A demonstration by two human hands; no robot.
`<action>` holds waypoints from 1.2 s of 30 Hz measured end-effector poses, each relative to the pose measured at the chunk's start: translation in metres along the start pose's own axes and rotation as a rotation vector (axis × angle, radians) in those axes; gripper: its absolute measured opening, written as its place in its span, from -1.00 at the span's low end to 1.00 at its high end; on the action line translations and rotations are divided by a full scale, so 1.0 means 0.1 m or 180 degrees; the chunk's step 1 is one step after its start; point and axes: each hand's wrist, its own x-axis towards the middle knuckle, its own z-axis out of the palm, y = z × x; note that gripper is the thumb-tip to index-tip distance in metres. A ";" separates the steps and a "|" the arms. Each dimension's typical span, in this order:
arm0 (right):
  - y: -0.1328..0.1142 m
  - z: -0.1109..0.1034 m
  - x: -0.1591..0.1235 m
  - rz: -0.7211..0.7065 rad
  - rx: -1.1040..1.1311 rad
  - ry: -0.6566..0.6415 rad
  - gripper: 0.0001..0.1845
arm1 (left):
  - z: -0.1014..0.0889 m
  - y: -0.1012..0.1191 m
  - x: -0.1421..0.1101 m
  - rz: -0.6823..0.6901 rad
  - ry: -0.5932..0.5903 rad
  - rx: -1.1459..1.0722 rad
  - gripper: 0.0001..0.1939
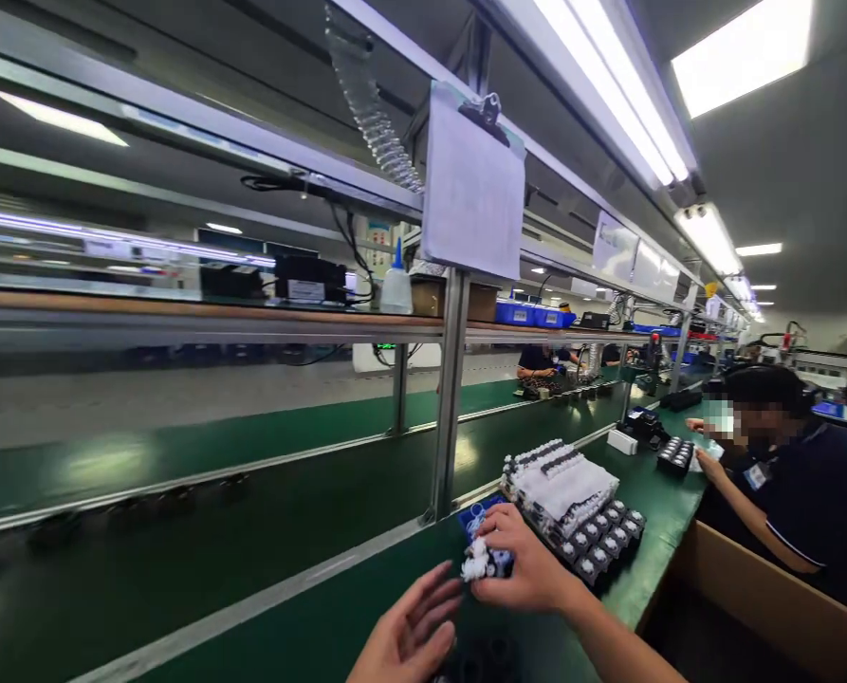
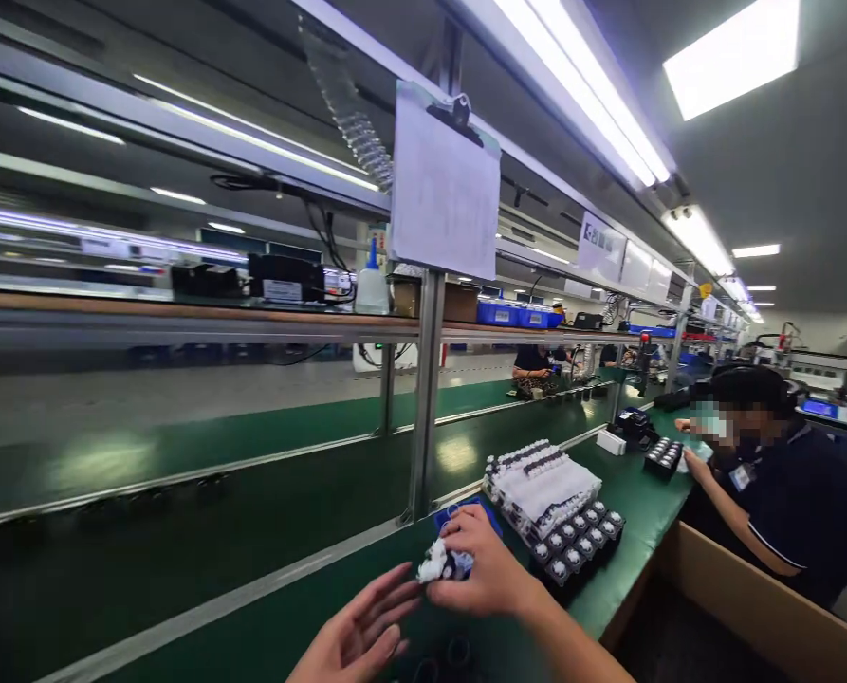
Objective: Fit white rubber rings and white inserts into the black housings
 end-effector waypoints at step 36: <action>0.10 0.59 -1.24 0.1444 0.0650 0.1048 -0.69 | 0.02 0.03 0.00 -0.0517 0.0471 -0.0727 -0.05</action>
